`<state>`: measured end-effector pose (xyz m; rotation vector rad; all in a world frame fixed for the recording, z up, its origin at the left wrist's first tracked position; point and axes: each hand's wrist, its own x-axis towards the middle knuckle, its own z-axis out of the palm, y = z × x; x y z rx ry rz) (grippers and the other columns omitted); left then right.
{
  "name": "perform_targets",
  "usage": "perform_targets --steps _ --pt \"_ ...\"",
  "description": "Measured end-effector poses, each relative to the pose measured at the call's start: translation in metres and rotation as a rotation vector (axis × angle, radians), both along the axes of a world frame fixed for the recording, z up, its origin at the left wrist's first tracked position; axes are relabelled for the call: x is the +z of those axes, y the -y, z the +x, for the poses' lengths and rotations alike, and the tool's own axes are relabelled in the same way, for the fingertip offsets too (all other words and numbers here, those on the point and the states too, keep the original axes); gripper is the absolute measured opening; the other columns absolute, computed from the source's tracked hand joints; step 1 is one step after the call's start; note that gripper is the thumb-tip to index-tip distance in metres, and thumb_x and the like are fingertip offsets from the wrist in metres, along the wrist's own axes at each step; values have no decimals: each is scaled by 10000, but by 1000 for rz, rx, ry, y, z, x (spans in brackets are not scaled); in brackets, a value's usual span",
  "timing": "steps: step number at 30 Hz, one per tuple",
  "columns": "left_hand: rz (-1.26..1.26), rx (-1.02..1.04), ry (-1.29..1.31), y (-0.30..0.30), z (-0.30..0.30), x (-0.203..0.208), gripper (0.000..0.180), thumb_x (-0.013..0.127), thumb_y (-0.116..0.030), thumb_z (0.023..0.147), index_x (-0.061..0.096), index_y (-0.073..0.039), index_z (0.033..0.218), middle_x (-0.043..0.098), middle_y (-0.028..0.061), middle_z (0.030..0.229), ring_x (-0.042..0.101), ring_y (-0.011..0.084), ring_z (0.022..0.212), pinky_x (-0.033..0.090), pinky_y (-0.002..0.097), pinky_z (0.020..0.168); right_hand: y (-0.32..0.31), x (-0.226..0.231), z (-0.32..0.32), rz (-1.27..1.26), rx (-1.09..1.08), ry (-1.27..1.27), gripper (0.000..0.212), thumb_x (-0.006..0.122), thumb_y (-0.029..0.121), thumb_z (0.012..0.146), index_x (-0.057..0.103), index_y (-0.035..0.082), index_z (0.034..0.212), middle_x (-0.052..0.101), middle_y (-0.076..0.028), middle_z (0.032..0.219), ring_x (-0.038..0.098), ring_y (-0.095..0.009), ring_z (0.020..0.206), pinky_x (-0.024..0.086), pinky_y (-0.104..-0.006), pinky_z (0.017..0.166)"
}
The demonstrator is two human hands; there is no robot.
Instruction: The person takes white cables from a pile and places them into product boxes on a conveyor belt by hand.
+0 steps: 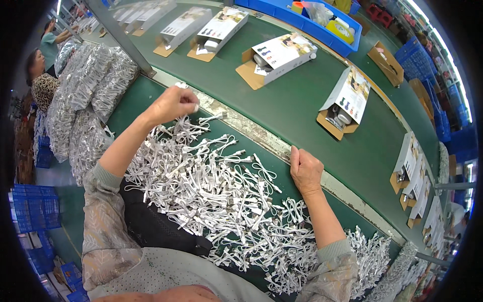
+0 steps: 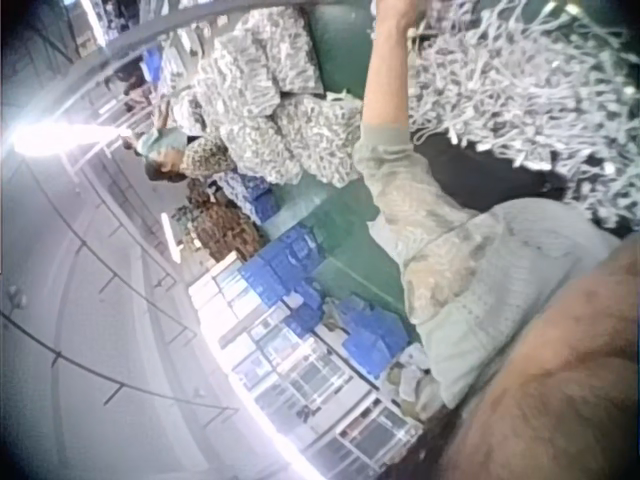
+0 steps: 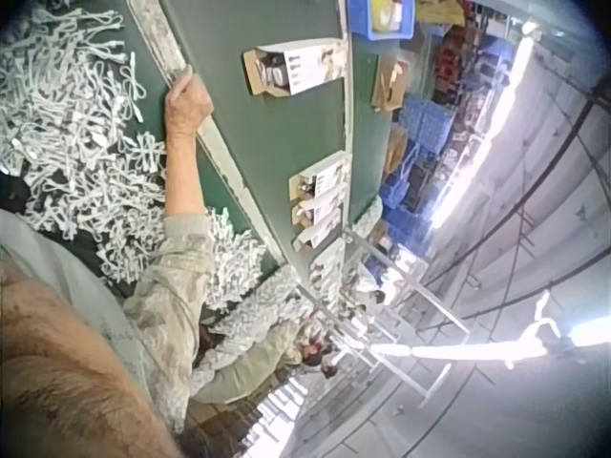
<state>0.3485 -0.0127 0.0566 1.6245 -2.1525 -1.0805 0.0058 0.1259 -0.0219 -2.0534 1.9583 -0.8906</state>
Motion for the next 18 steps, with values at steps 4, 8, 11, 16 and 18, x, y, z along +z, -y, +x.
perform_targets --steps 4,8,11,16,18 --pt "60 289 -343 38 5 -15 161 666 -130 779 667 23 830 641 42 736 564 83 649 467 238 593 1 2 4 2 -1 -9 362 563 201 875 476 39 563 494 -154 552 507 -340 488 398 -402 461" --pt "-60 525 -425 75 -2 -31 182 730 -120 728 639 11 816 615 31 706 553 94 598 448 226 517 1 2 4 16 12 38 357 552 187 883 481 29 570 487 -158 544 495 -338 478 392 -398 463" --pt "-39 766 -668 95 -20 -55 209 721 -86 734 571 21 834 606 68 705 580 129 570 489 234 494 1 2 2 17 12 33 357 563 189 874 477 37 563 497 -150 544 509 -337 483 404 -399 460" --pt "-3 1112 -1060 114 -66 -74 159 625 35 769 467 54 783 582 108 688 628 199 580 554 289 495 1 2 0 12 2 4 357 565 191 873 480 38 561 497 -148 539 510 -335 480 404 -399 457" --pt "-10 1206 -1093 117 -83 -86 166 597 68 772 433 64 799 582 129 716 632 228 574 558 305 485 1 3 0 29 11 12 356 566 197 872 485 39 563 497 -147 538 510 -335 480 406 -400 457"
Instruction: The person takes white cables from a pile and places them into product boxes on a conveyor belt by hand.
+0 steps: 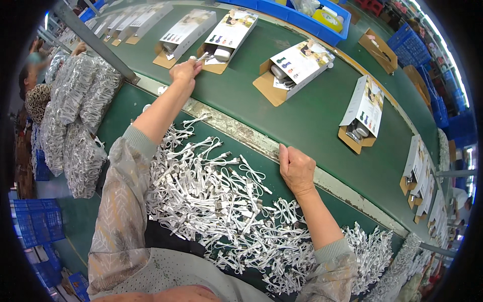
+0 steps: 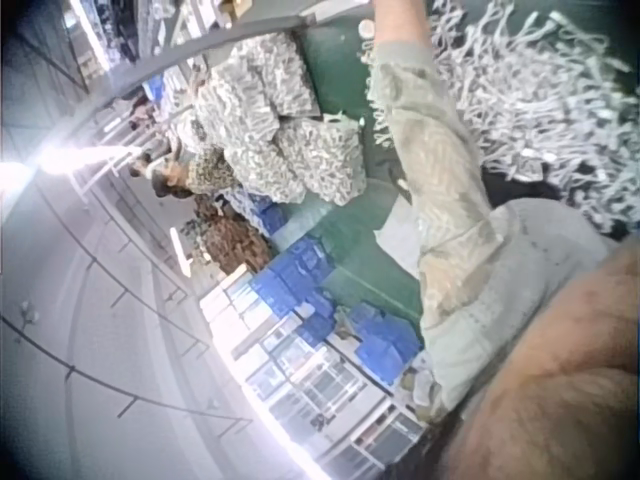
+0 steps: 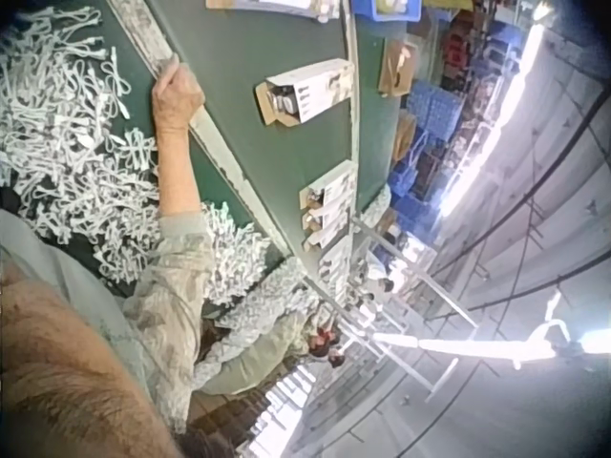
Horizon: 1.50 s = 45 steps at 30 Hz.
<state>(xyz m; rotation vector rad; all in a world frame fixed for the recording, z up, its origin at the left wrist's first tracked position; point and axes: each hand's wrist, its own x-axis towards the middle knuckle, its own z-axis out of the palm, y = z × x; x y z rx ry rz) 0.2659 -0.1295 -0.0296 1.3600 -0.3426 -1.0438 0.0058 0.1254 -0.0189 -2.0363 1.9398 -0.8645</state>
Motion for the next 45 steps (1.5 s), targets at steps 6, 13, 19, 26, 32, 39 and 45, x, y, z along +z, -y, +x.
perform_targets --steps 6,13,19,26,32,39,45 --pt "168 -622 141 -4 -34 14 197 656 40 717 625 33 912 644 118 832 639 195 701 550 286 597 0 -1 3 -17 5 18 357 567 203 870 490 40 562 504 -148 542 514 -338 484 412 -406 462" --pt "-78 -1226 1448 -100 19 66 165 659 -178 691 683 -49 791 662 161 829 638 299 787 504 383 742 -2 0 -1 -41 -7 9 355 569 203 869 497 42 561 511 -148 547 520 -337 489 416 -405 464" --pt "74 -1141 1555 -129 38 64 132 606 -149 706 645 -58 792 648 167 806 621 345 818 490 429 740 -1 0 -4 -61 -3 -9 352 564 207 869 500 43 564 521 -140 546 532 -330 494 424 -405 469" --pt "29 -715 1687 -58 6 50 205 641 -229 662 630 -37 735 642 170 748 619 360 719 487 444 645 -3 -1 2 -128 -11 -31 356 561 225 867 501 56 561 533 -150 562 537 -340 504 419 -422 468" --pt "-263 -695 1457 -17 -35 15 234 606 -174 711 670 -32 886 651 203 819 633 372 792 507 420 746 -8 3 6 -103 5 3 363 553 208 877 481 50 559 511 -156 554 520 -341 499 406 -417 473" --pt "-251 -1382 1443 -119 -10 73 416 675 -258 725 602 -25 1061 607 193 1046 573 344 989 454 397 874 -10 8 -1 -125 -17 -5 345 559 195 873 489 46 570 509 -152 546 525 -335 500 412 -408 477" --pt "-101 -1573 1615 -174 0 75 256 654 -173 680 596 -40 891 629 162 911 605 323 903 480 415 781 -12 4 -1 -147 -18 -33 342 549 206 879 502 51 577 512 -152 541 528 -335 500 412 -412 478"
